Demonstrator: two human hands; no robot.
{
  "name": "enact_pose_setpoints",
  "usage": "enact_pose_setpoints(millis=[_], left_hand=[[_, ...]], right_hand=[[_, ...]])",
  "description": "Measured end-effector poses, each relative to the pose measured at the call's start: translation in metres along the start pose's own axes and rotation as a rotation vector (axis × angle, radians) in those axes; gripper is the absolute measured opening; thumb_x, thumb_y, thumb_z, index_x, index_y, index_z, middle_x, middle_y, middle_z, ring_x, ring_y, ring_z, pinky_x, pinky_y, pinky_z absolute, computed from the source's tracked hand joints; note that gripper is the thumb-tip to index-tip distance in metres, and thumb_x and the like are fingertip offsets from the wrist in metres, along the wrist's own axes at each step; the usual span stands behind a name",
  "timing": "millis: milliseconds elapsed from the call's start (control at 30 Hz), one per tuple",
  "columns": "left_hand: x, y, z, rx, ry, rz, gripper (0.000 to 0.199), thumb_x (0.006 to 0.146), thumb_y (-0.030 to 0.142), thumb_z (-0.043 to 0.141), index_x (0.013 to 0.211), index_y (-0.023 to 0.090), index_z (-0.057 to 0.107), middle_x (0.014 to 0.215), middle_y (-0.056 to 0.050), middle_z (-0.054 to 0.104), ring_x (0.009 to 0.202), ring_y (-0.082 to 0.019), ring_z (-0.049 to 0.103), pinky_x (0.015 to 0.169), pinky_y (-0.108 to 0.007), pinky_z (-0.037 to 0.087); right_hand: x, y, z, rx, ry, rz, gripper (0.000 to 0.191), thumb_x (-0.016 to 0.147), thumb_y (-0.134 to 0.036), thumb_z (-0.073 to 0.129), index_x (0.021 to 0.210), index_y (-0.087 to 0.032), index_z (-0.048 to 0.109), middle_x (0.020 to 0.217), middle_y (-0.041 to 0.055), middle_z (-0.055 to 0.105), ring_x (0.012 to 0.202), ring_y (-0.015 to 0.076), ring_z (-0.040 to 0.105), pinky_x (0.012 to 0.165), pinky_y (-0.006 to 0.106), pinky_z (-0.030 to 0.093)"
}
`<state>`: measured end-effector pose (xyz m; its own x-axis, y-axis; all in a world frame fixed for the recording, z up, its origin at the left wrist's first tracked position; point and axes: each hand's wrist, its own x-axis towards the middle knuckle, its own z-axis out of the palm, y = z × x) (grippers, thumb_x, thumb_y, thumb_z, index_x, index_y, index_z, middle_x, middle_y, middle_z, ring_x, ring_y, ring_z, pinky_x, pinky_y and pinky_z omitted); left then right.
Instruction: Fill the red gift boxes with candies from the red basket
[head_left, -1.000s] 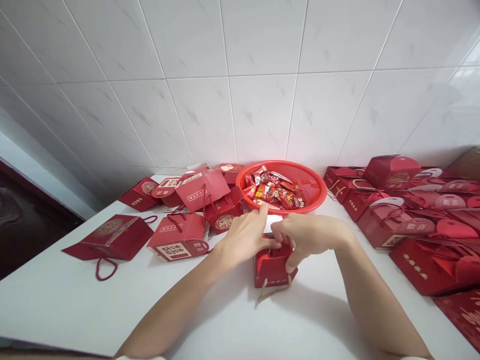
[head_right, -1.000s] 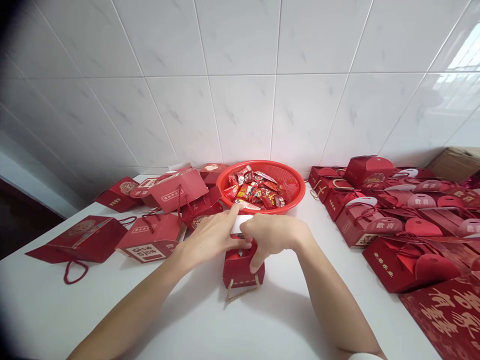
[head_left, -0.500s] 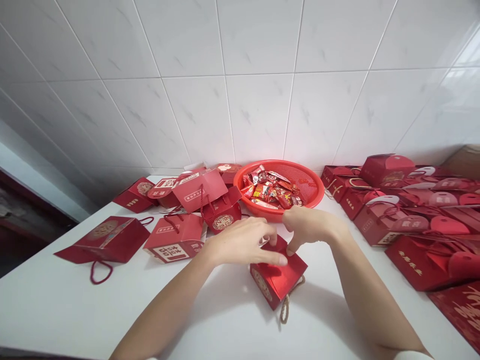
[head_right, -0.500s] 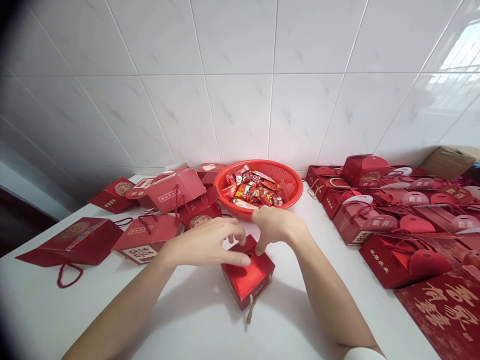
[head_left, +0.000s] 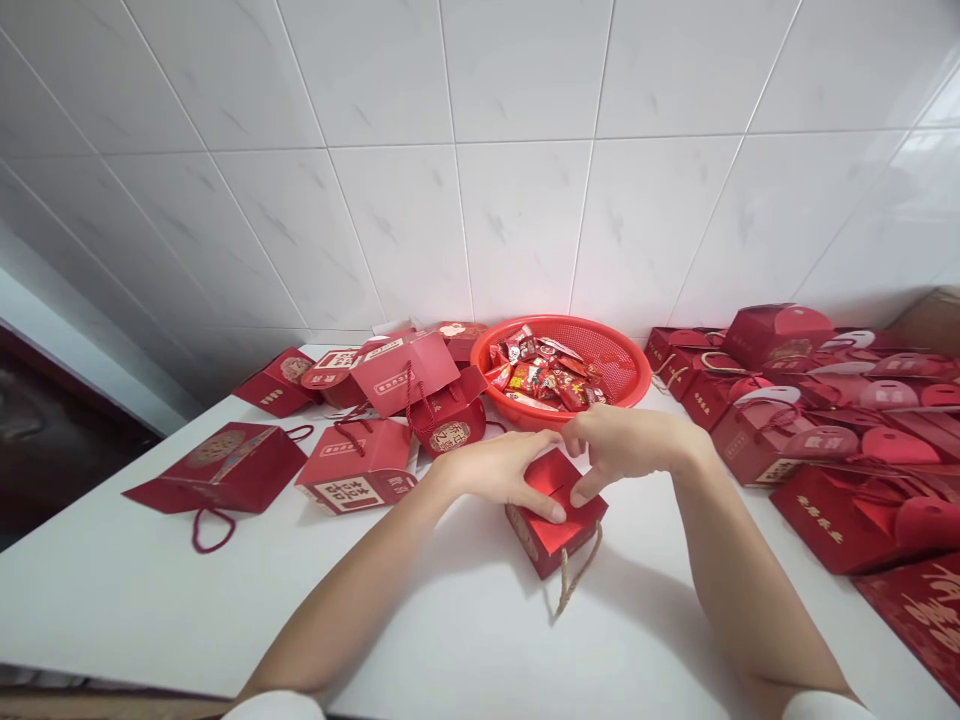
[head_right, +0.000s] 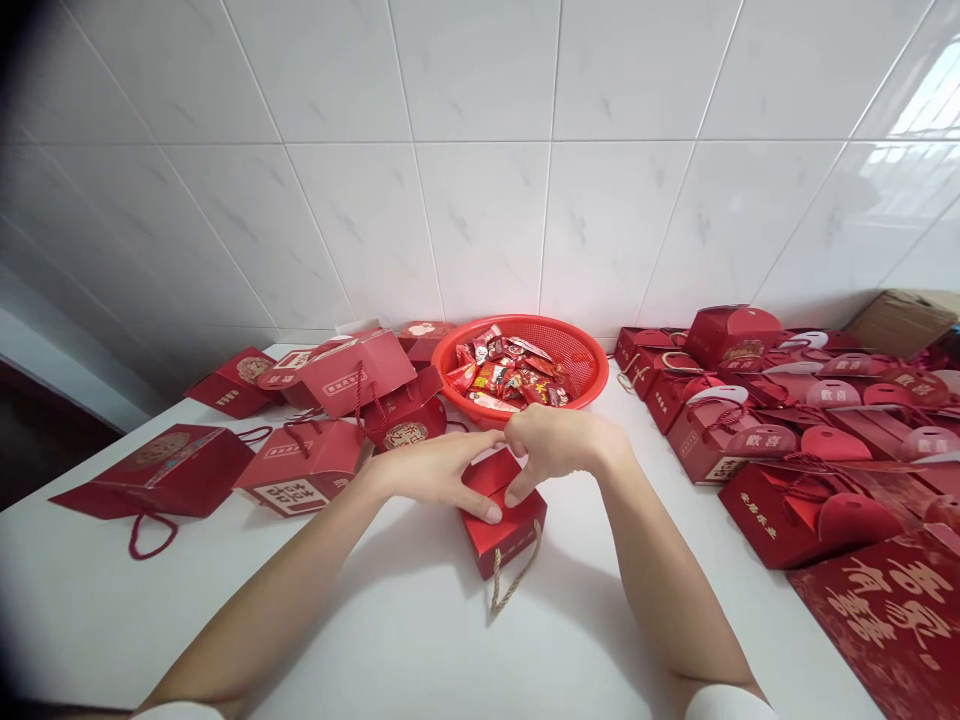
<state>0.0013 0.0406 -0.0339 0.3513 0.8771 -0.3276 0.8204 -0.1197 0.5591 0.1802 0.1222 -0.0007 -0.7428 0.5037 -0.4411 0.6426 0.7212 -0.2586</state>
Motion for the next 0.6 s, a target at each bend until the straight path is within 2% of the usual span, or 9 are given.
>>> enact_pose_setpoints(millis=[67, 167, 267, 333, 467, 600], left_hand=[[0.005, -0.005, -0.003, 0.0, -0.038, -0.011, 0.086, 0.069, 0.064, 0.075, 0.143, 0.032, 0.045, 0.134, -0.007, 0.058, 0.118, -0.032, 0.055, 0.088, -0.034, 0.045], [0.006, -0.006, -0.006, 0.057, -0.05, -0.086, 0.091, 0.066, 0.071, 0.072, 0.142, 0.029, 0.046, 0.132, -0.01, 0.059, 0.118, -0.034, 0.055, 0.084, -0.034, 0.045], [0.004, -0.004, -0.007, 0.065, -0.058, -0.141, 0.094, 0.062, 0.074, 0.072, 0.138, 0.024, 0.049, 0.117, -0.01, 0.065, 0.105, -0.033, 0.061, 0.074, -0.032, 0.046], [0.004, -0.005, -0.008, 0.05, -0.071, -0.167, 0.092, 0.06, 0.073, 0.074, 0.134, 0.024, 0.049, 0.105, -0.008, 0.066, 0.092, -0.029, 0.064, 0.065, -0.029, 0.044], [0.007, -0.012, -0.009, 0.06, -0.019, -0.175, 0.091, 0.055, 0.07, 0.079, 0.128, 0.025, 0.049, 0.102, -0.005, 0.061, 0.09, -0.028, 0.062, 0.061, -0.027, 0.04], [0.009, -0.021, -0.01, -0.001, 0.017, -0.151, 0.084, 0.054, 0.063, 0.082, 0.122, 0.025, 0.05, 0.093, -0.001, 0.058, 0.077, -0.022, 0.059, 0.058, -0.026, 0.037]], right_hand=[[-0.002, -0.002, -0.001, -0.017, -0.005, 0.014, 0.058, 0.063, -0.059, 0.08, 0.1, -0.017, 0.066, 0.091, 0.0071, 0.064, 0.077, 0.0227, 0.061, 0.056, 0.028, 0.04], [-0.003, -0.003, -0.003, -0.06, 0.008, 0.027, 0.053, 0.066, -0.059, 0.078, 0.093, -0.016, 0.066, 0.095, 0.009, 0.063, 0.075, 0.0217, 0.06, 0.052, 0.027, 0.038], [-0.005, -0.002, -0.003, -0.068, 0.015, 0.049, 0.05, 0.068, -0.058, 0.077, 0.089, -0.016, 0.065, 0.092, 0.008, 0.063, 0.068, 0.0188, 0.058, 0.048, 0.026, 0.036], [-0.007, 0.0, -0.003, -0.035, 0.007, -0.014, 0.044, 0.07, -0.057, 0.076, 0.084, -0.016, 0.064, 0.084, 0.0053, 0.064, 0.066, 0.0173, 0.057, 0.049, 0.026, 0.035], [-0.01, 0.0, -0.003, 0.081, -0.083, -0.234, 0.036, 0.076, -0.053, 0.073, 0.082, -0.017, 0.07, 0.08, 0.0033, 0.068, 0.069, 0.0153, 0.06, 0.056, 0.024, 0.04], [-0.007, -0.004, -0.002, 0.126, -0.193, -0.294, 0.034, 0.079, -0.049, 0.071, 0.09, -0.017, 0.075, 0.073, 0.0021, 0.068, 0.061, 0.0126, 0.06, 0.054, 0.022, 0.041]])
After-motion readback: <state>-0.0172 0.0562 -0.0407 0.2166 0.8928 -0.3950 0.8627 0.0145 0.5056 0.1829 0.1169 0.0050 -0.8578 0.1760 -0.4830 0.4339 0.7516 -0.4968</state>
